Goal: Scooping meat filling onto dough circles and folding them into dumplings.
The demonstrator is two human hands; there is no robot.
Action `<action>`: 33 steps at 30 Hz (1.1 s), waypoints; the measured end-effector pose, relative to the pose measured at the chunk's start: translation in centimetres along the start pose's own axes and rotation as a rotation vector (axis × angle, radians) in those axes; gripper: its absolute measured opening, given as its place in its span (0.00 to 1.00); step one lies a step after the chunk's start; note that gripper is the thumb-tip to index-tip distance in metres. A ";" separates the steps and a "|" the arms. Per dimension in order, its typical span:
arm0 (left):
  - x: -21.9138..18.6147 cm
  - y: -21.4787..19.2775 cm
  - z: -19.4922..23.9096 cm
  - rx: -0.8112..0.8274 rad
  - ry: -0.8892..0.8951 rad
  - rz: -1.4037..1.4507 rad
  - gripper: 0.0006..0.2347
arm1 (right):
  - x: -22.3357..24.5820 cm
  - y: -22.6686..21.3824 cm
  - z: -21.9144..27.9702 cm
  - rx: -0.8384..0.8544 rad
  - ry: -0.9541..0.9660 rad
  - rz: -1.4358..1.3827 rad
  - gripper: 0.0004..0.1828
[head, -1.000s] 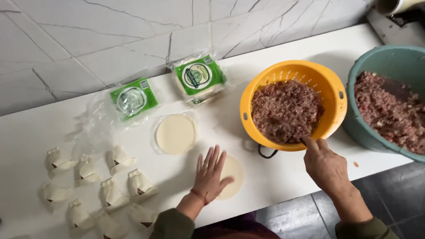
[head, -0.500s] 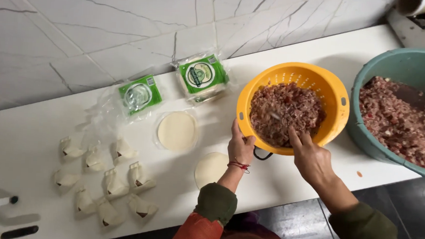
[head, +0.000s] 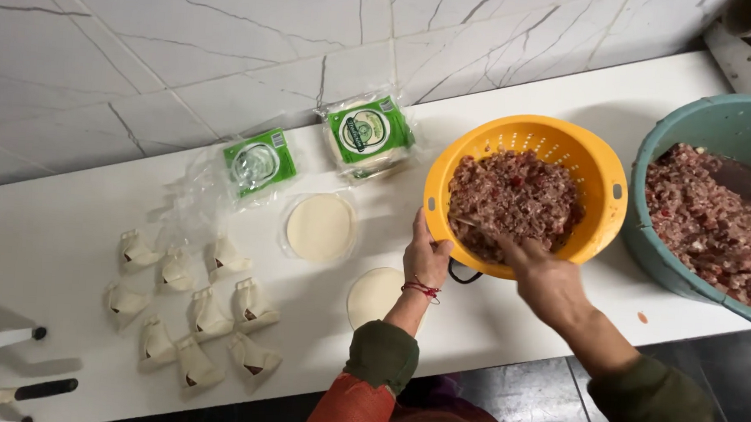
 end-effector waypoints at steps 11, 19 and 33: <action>0.4 0.1 0.1 0.013 -0.016 -0.004 0.37 | -1.0 -0.4 1.2 -0.043 0.016 -0.001 0.28; -3.2 -0.7 0.2 0.098 -0.208 0.049 0.35 | 0.0 -1.0 3.1 0.033 0.261 0.094 0.18; -3.4 -0.2 0.3 0.036 -0.315 0.068 0.24 | 3.1 0.3 3.0 0.037 0.685 -0.474 0.20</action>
Point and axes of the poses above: each hand's wrist, its own z-axis away from the middle knuckle, its own y-axis out of the palm, x = y × z, the point moved 1 cm from there along -z, towards the middle knuckle, and after that the axes turned 15 degrees about -x, right-handed, at the moved point
